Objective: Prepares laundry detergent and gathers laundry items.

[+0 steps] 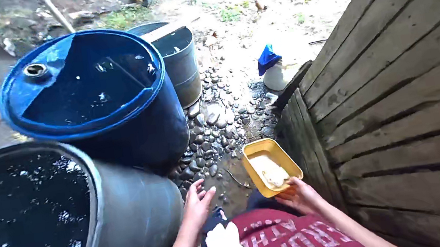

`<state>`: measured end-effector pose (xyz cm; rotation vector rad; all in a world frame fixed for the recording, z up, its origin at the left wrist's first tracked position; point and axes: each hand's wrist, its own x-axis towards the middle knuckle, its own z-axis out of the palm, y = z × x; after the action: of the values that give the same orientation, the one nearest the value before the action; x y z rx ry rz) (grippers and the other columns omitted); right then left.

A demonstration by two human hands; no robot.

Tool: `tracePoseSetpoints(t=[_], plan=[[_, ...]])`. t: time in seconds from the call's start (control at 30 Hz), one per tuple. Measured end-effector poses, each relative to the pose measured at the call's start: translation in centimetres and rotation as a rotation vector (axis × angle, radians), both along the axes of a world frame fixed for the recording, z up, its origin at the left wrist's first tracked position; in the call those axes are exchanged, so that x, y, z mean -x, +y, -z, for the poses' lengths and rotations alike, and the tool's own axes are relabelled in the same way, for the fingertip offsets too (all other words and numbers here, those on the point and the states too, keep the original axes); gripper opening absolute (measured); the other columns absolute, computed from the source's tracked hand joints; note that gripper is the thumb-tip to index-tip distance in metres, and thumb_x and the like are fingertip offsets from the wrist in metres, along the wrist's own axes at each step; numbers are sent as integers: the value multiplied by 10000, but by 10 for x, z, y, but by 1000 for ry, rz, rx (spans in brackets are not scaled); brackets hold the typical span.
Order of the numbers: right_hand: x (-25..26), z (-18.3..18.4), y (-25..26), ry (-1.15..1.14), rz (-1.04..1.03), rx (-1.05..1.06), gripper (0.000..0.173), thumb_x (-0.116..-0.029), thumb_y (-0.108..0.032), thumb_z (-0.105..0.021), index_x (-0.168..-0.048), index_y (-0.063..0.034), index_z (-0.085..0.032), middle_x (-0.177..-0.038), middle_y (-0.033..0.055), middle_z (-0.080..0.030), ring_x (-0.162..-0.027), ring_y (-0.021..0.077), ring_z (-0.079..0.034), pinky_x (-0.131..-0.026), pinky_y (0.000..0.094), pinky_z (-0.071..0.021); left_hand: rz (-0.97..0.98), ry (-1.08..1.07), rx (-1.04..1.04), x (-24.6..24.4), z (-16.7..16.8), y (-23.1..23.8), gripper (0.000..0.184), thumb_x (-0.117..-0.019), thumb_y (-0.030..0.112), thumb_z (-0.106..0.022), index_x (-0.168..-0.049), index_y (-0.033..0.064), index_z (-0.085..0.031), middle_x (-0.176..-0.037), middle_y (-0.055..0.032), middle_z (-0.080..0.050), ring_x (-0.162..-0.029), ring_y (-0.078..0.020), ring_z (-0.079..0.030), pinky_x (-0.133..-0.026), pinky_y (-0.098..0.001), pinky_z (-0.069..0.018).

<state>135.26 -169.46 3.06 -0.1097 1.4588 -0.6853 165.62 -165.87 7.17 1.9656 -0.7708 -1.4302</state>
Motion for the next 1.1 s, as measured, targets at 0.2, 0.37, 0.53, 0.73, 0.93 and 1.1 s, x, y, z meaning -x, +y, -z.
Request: tracePoseSetpoints(t=[0.2, 0.37, 0.53, 0.73, 0.93, 1.1], plan=[[-61, -15, -96, -212, -41, 79, 408, -1106, -263, -343, -1399, 11, -419, -1250, 227, -620, -1069, 329, -683, -889, 475, -588, 99, 179, -147, -7, -1, -137, 750, -1021, 325, -639, -1593, 64, -229, -1526, -266, -415, -1320, -402, -530, -1012, -554, -504], [-60, -7, -204, -271, 14, 183, 344, -1080, -173, -385, -1363, 13, -445, -1248, 214, -632, -1101, 324, -679, -919, 487, -586, 123, 406, -215, 12, 17, -271, 754, -1061, 464, -509, -1622, 107, -154, -1549, -254, -413, -1329, -415, -539, -993, -573, -522], [-49, 24, -372, -294, -25, 233, 291, -1006, -32, -465, -1290, 35, -475, -1138, 187, -680, -1025, 300, -708, -882, 487, -607, 100, 649, -108, 30, 40, -433, 617, -1093, 496, -357, -1580, 126, -279, -1473, -169, -512, -1270, -331, -596, -971, -535, -555], [-58, 27, -565, -208, -374, 134, 444, -967, 3, -597, -1384, 26, -446, -1129, 148, -667, -992, 212, -698, -857, 394, -614, -215, 448, -185, 42, 59, -583, 579, -934, 20, -681, -1446, 12, -412, -1164, -186, -685, -961, -259, -714, -781, -416, -618], [-76, 39, -730, -246, -768, 208, 604, -1020, -229, -627, -1514, 3, -367, -1416, 205, -569, -1216, 297, -631, -990, 476, -542, -614, 319, -209, 1, 48, -687, 385, -912, -71, -515, -1293, -52, -461, -1005, -201, -644, -807, -249, -684, -681, -402, -602], [-57, 60, -833, 39, -537, 170, 566, -1028, -232, -632, -1484, 23, -414, -1420, 237, -551, -1227, 329, -619, -1006, 478, -532, -579, 235, -147, -51, 35, -796, 456, -946, -3, -488, -1395, -5, -409, -1144, -210, -609, -924, -266, -668, -745, -411, -592]])
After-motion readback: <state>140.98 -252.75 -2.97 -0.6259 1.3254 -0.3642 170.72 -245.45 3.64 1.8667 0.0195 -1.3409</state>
